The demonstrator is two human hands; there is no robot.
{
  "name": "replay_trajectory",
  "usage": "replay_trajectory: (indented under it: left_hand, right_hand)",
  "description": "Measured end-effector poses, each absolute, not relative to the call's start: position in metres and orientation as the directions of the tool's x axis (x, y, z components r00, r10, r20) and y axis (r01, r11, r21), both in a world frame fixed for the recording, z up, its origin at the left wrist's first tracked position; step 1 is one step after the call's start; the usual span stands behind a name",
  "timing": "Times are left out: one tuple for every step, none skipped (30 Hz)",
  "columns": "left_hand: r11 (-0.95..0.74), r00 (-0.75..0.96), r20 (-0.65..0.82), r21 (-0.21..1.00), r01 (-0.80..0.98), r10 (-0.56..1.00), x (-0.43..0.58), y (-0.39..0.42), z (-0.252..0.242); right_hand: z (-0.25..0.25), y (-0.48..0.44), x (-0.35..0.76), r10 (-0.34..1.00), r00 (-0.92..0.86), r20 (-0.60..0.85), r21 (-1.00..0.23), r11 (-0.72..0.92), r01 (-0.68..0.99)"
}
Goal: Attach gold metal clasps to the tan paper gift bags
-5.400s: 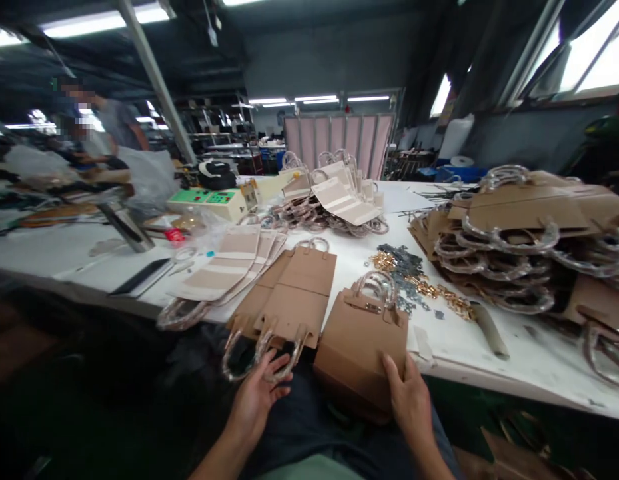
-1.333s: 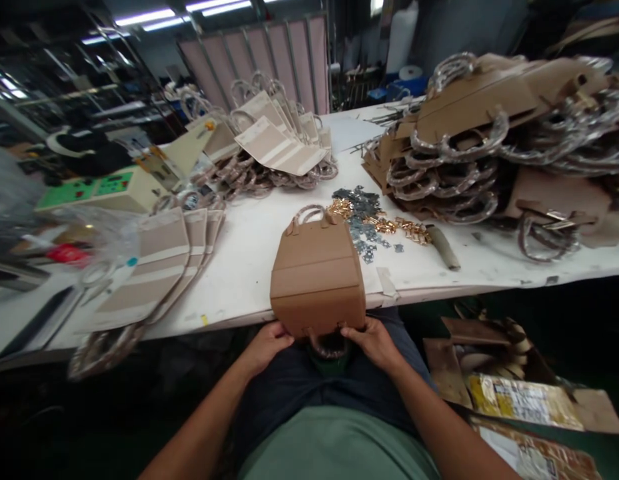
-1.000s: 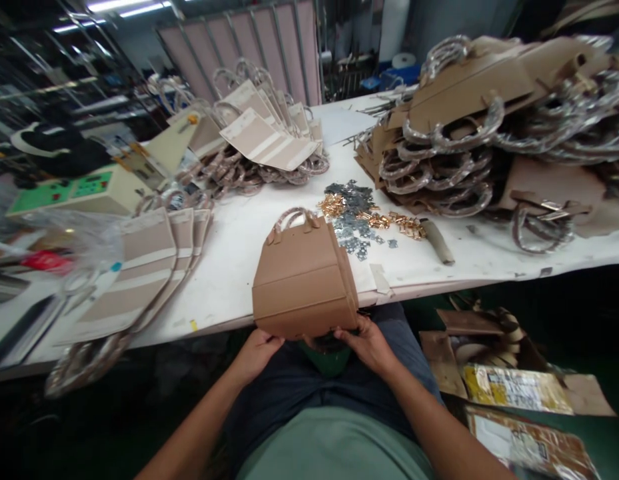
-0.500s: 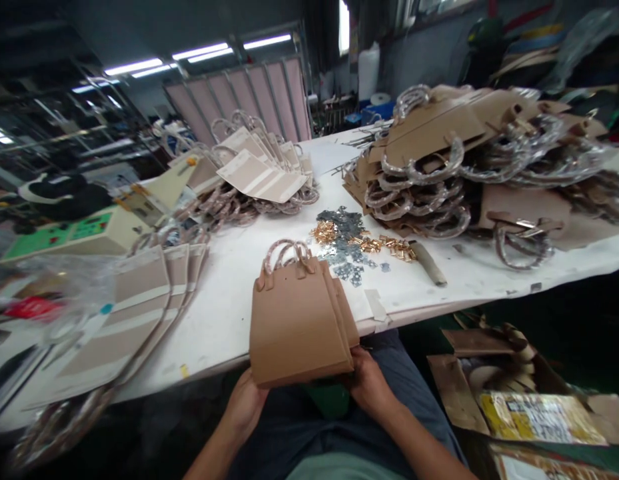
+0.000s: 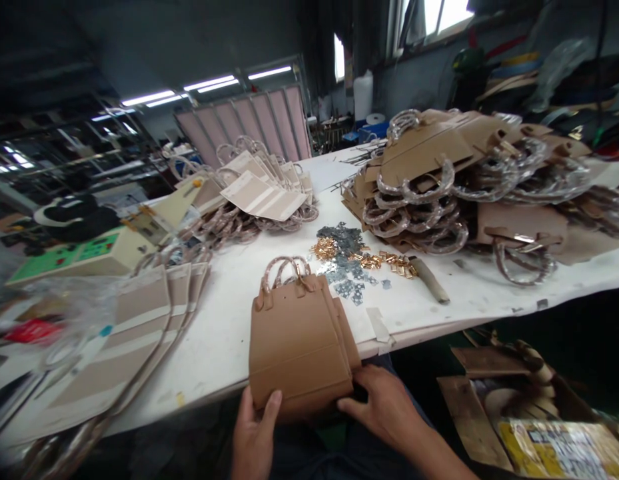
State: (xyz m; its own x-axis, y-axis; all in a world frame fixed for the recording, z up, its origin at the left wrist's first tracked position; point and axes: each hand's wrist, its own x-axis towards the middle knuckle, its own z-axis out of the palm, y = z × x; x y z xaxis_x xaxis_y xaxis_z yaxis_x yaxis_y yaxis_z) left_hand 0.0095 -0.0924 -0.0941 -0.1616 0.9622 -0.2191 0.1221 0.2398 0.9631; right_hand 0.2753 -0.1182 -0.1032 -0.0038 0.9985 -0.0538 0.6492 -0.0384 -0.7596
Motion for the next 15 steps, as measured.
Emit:
replay_trajectory:
  left_hand:
    - [0.237,-0.138,-0.222,0.966,0.103,0.965,0.008,-0.092,-0.095]
    - [0.231,-0.138,-0.217,0.968,0.097,0.966,0.008,-0.091,-0.097]
    - [0.229,-0.154,-0.210,0.967,0.116,0.965,0.008,-0.092,-0.099]
    - [0.231,-0.176,-0.202,0.959,0.166,0.963,0.009,-0.093,-0.101]
    - [0.236,-0.196,-0.191,0.941,0.241,0.962,0.010,-0.095,-0.103]
    - [0.240,-0.210,-0.177,0.913,0.330,0.962,0.011,-0.097,-0.105]
    - [0.239,-0.214,-0.159,0.872,0.426,0.964,0.011,-0.098,-0.106]
    - [0.232,-0.209,-0.141,0.822,0.520,0.968,0.011,-0.099,-0.107]
    - [0.221,-0.195,-0.126,0.766,0.604,0.973,0.010,-0.099,-0.106]
    - [0.209,-0.181,-0.117,0.707,0.675,0.977,0.009,-0.098,-0.104]
    - [0.201,-0.166,-0.116,0.651,0.732,0.979,0.007,-0.097,-0.102]
    - [0.194,-0.152,-0.120,0.604,0.773,0.981,0.006,-0.096,-0.100]
    - [0.190,-0.141,-0.128,0.570,0.799,0.982,0.005,-0.095,-0.098]
    - [0.192,-0.142,-0.134,0.549,0.813,0.981,0.005,-0.094,-0.098]
    - [0.203,-0.154,-0.135,0.537,0.819,0.979,0.006,-0.093,-0.098]
  right_hand:
    - [-0.099,-0.118,0.278,0.999,0.016,-0.041,-0.751,-0.042,0.659]
    - [-0.096,-0.118,0.279,0.999,0.041,-0.023,-0.738,-0.045,0.673]
    - [-0.096,-0.118,0.278,0.997,0.075,0.002,-0.720,-0.051,0.692]
    - [-0.098,-0.118,0.277,0.993,0.113,0.038,-0.700,-0.055,0.712]
    - [-0.102,-0.118,0.274,0.987,0.139,0.082,-0.680,-0.047,0.732]
    - [-0.108,-0.117,0.272,0.979,0.149,0.136,-0.661,-0.022,0.750]
    - [-0.115,-0.116,0.269,0.970,0.142,0.198,-0.644,0.020,0.765]
    - [-0.122,-0.116,0.268,0.956,0.124,0.265,-0.627,0.073,0.776]
    - [-0.129,-0.115,0.267,0.940,0.098,0.328,-0.609,0.131,0.783]
    - [-0.135,-0.114,0.268,0.922,0.067,0.381,-0.590,0.186,0.786]
    - [-0.140,-0.114,0.269,0.907,0.034,0.420,-0.571,0.236,0.786]
    - [-0.144,-0.114,0.271,0.894,0.002,0.448,-0.555,0.277,0.784]
    - [-0.147,-0.114,0.273,0.885,-0.026,0.465,-0.542,0.308,0.782]
    - [-0.149,-0.114,0.274,0.878,-0.047,0.476,-0.532,0.330,0.779]
    - [-0.150,-0.114,0.276,0.875,-0.060,0.481,-0.525,0.342,0.779]
